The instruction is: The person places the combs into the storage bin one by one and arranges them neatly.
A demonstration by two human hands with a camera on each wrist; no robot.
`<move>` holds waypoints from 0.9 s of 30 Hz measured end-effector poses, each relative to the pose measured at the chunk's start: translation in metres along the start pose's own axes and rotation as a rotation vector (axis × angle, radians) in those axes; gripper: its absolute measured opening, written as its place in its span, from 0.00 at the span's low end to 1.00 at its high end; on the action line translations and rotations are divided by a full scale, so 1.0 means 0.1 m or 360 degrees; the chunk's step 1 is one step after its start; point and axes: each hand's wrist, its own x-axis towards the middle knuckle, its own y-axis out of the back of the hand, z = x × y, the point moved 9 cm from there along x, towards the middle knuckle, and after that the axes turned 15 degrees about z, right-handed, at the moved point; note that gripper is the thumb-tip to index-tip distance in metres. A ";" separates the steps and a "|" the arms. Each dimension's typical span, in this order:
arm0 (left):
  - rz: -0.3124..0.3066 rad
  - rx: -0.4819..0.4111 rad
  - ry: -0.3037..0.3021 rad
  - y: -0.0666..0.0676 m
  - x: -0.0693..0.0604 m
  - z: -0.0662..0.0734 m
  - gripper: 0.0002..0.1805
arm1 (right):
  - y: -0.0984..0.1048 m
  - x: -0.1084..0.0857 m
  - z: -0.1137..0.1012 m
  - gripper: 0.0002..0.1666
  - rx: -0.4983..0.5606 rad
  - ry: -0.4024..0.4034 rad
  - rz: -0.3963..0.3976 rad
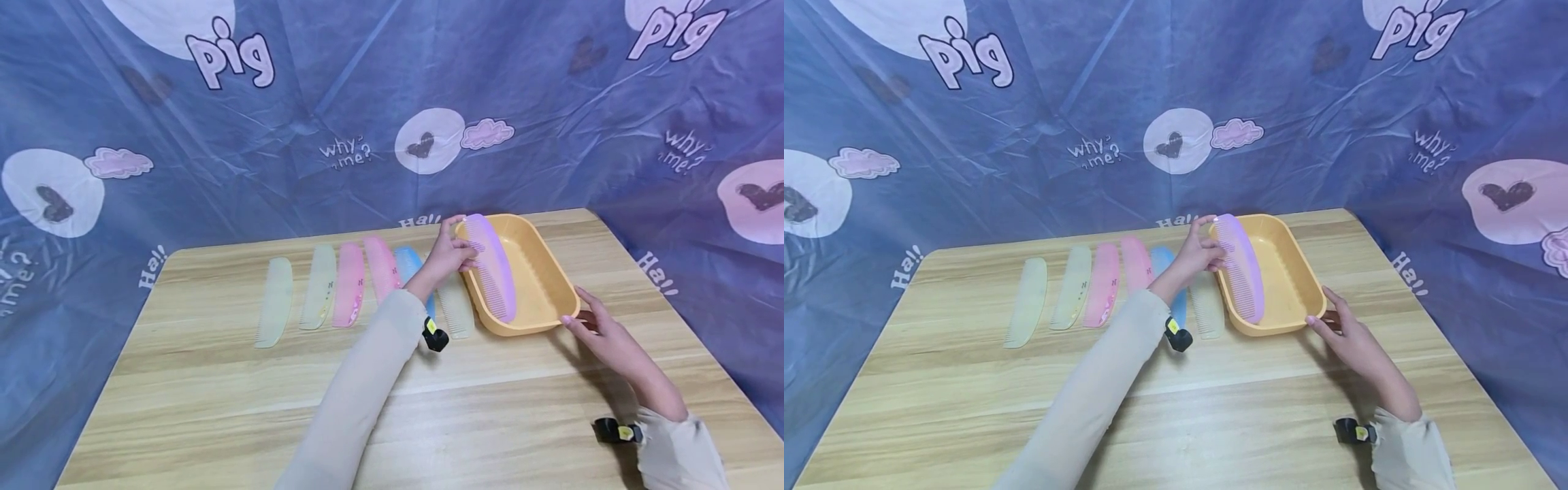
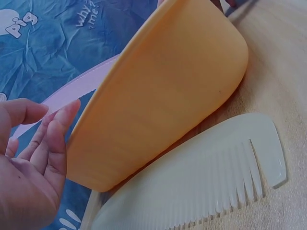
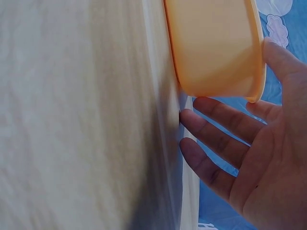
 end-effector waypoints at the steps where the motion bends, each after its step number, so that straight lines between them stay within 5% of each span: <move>1: 0.0006 0.0003 0.0003 0.00 0.00 0.00 0.41 | 0.00 0.00 0.00 0.43 0.0005 0.0002 0.0001; 22: 0.0020 0.0230 -0.0188 -0.01 0.01 0.08 0.39 | 0.01 0.00 -0.02 0.42 0.0030 0.0012 0.0007; 27: 0.0072 0.0401 -0.0266 0.05 0.02 0.10 0.39 | 0.01 0.00 -0.02 0.42 0.0037 0.0017 0.0010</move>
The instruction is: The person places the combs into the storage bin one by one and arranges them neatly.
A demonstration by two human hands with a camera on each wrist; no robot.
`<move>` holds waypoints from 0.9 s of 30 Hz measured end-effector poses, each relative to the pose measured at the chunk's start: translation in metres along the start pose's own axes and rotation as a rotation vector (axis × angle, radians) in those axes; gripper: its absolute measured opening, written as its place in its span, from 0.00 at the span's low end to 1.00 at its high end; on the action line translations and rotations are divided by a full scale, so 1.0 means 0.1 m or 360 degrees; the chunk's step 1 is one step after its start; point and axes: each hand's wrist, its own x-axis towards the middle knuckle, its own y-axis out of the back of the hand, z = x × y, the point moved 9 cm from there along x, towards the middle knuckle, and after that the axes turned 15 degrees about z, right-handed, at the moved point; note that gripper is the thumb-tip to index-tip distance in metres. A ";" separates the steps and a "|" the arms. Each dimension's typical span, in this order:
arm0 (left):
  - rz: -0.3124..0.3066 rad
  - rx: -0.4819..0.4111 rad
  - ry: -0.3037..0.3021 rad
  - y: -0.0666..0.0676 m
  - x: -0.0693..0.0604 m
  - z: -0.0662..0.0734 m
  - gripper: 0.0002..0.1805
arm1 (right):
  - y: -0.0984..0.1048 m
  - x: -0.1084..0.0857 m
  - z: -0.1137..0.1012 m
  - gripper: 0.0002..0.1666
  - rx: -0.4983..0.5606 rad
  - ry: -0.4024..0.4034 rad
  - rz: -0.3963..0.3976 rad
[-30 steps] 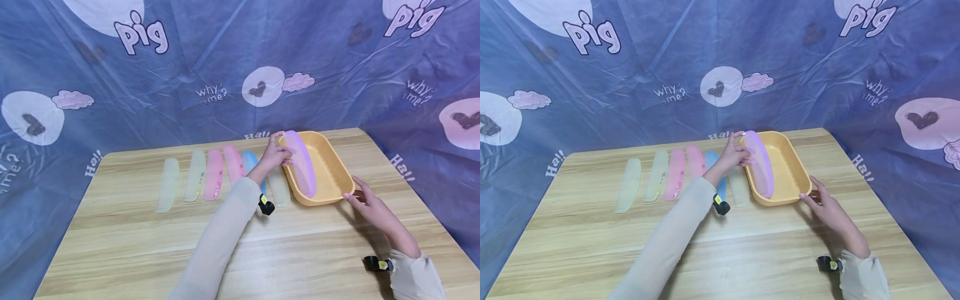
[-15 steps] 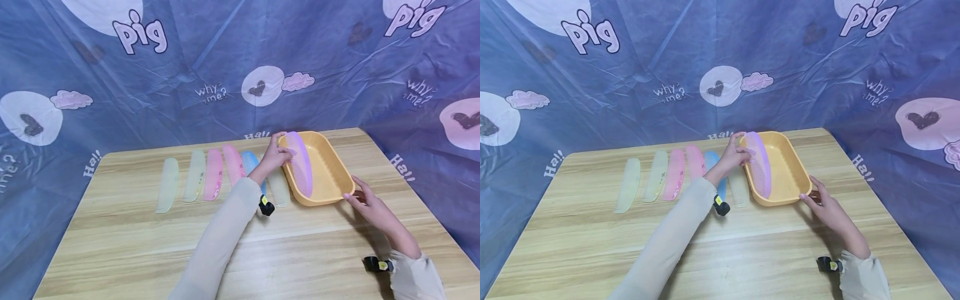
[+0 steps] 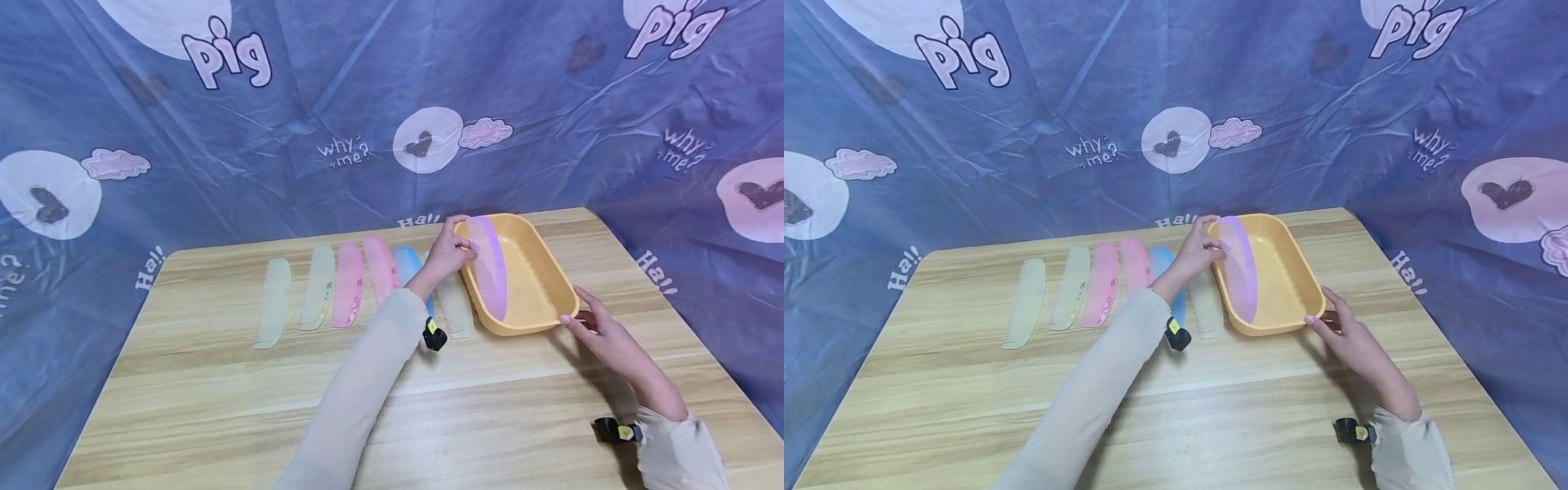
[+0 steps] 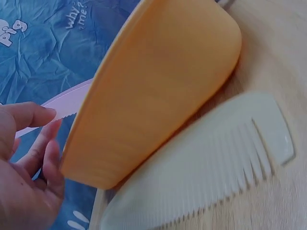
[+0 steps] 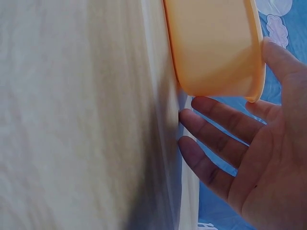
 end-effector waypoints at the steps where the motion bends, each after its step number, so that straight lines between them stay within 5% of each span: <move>1: 0.0016 0.0050 -0.0019 0.02 0.00 0.00 0.39 | 0.00 0.00 0.00 0.42 -0.0004 0.0000 -0.0001; 27: 0.0170 0.0831 -0.0058 0.16 0.03 -0.12 0.40 | 0.02 -0.01 0.02 0.42 0.0014 0.0043 0.0006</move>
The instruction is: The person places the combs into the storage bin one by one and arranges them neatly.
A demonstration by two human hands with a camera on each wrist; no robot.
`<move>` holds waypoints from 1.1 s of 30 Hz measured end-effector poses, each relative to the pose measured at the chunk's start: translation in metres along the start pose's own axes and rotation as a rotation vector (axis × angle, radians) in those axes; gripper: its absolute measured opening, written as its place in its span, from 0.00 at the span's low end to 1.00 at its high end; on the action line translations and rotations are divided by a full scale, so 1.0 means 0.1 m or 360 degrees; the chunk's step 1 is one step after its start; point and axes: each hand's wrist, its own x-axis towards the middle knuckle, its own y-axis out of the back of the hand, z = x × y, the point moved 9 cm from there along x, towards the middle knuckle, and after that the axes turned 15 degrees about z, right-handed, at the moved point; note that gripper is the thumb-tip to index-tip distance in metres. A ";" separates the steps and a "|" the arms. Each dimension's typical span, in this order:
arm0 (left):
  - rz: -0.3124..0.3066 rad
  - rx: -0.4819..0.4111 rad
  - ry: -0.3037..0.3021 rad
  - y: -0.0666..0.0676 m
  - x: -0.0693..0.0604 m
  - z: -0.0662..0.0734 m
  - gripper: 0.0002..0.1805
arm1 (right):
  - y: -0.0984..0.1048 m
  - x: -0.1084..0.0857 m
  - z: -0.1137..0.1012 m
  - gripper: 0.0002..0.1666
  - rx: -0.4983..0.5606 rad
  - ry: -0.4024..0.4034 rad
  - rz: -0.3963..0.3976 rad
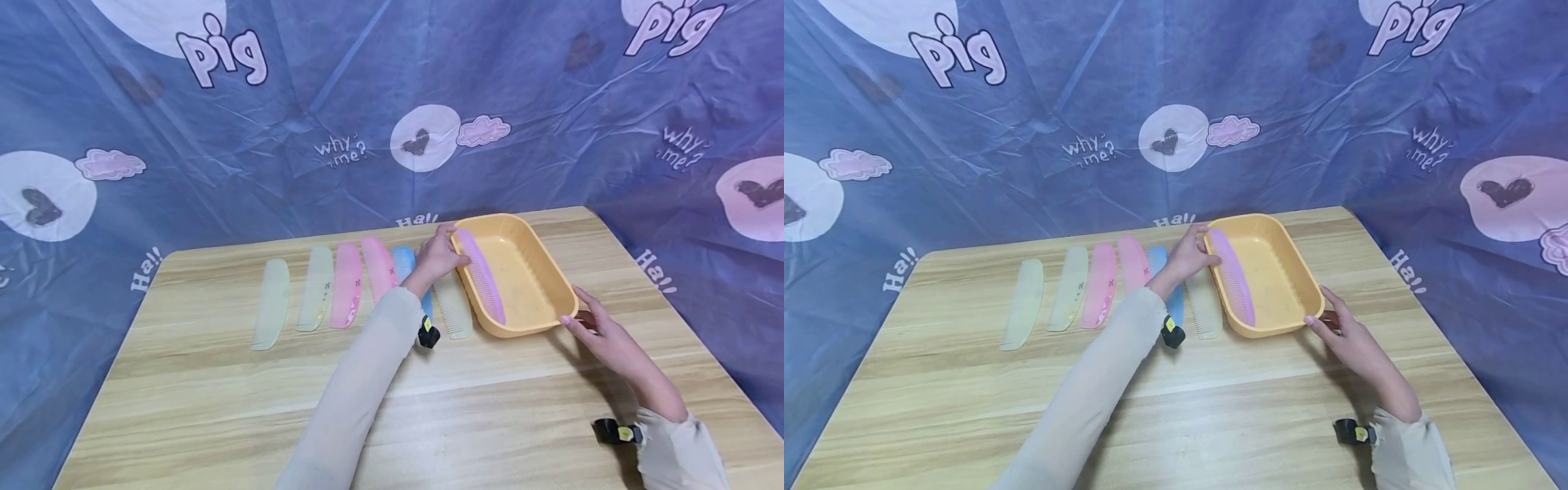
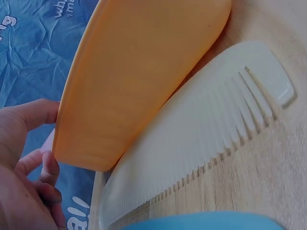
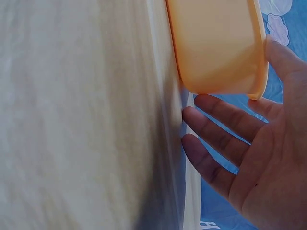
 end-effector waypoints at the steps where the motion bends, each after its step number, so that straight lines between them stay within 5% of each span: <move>1: -0.0002 0.0014 -0.0010 0.01 0.00 0.00 0.41 | 0.00 0.00 -0.01 0.42 0.0004 0.0005 0.0003; 5: -0.0006 0.0031 -0.0042 0.03 0.01 -0.01 0.41 | 0.00 0.00 -0.02 0.42 0.0017 0.0010 0.0011; 19: -0.0129 -0.0336 -0.0050 0.10 0.04 -0.01 0.39 | -0.01 0.01 -0.06 0.42 0.0013 0.0004 0.0018; 33: -0.0224 -0.0489 0.0007 0.24 0.11 -0.05 0.37 | -0.03 0.01 -0.06 0.42 0.0010 -0.0030 0.0003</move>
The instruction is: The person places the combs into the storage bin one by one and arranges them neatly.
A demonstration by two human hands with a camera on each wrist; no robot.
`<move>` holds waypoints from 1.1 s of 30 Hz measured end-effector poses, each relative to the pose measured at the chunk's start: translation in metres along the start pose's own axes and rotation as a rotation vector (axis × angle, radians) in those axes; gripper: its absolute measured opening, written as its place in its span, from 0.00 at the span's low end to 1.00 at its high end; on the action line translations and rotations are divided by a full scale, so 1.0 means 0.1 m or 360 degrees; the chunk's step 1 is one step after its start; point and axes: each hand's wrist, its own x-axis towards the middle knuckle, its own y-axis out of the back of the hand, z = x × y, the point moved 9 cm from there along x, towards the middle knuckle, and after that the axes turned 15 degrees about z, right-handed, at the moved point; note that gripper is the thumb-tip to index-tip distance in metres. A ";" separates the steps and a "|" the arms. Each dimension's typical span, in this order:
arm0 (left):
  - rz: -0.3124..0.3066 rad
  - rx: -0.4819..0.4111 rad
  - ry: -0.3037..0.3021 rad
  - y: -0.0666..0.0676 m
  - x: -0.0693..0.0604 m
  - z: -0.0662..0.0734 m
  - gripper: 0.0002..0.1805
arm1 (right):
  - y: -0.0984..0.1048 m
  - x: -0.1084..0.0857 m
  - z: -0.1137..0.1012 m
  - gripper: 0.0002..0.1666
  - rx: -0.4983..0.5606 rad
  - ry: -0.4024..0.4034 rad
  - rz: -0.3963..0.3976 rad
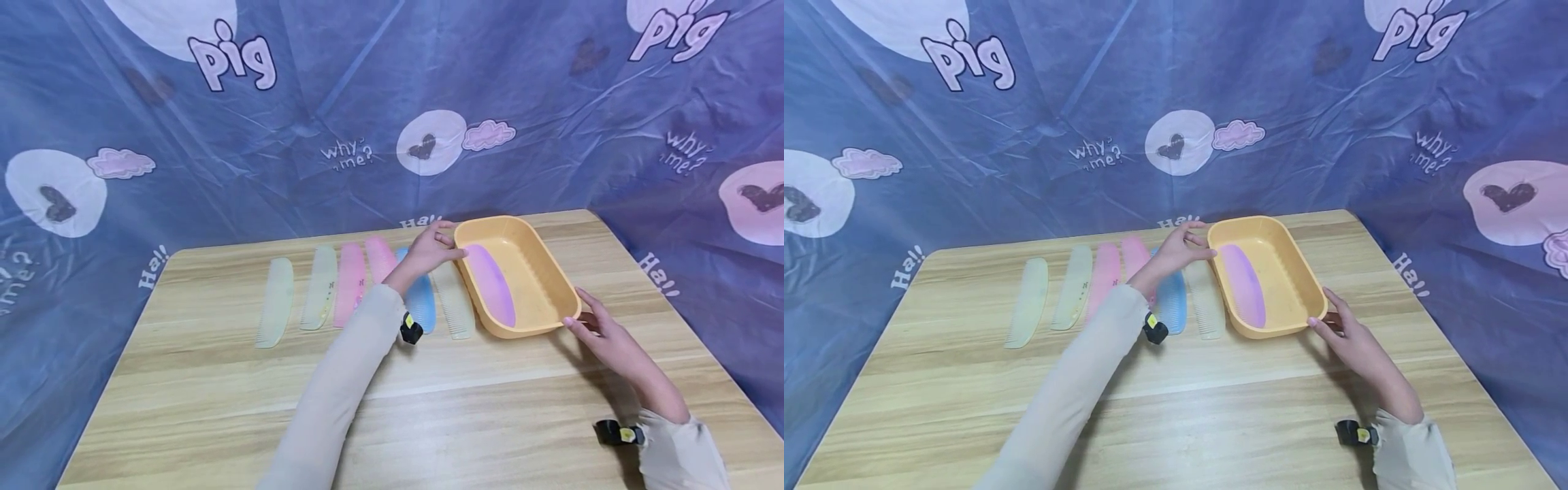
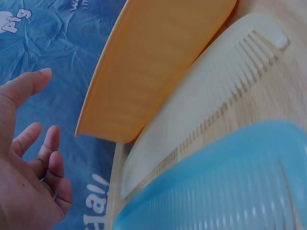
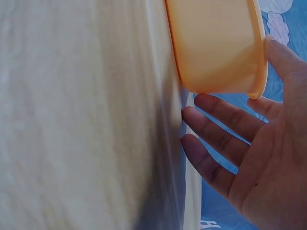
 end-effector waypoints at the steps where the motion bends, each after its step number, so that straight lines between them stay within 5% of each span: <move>1: -0.0001 -0.0004 0.0000 0.02 0.00 0.00 0.37 | 0.00 0.00 0.00 0.42 0.0007 0.0005 -0.0002; 20: -0.0059 0.0018 -0.0036 0.37 -0.14 0.08 0.38 | -0.01 -0.02 0.01 0.41 0.0002 0.0014 -0.0033; 33: 0.0016 0.0039 -0.0036 0.75 -0.15 -0.04 0.37 | 0.01 -0.01 0.05 0.43 -0.0011 0.0019 -0.0037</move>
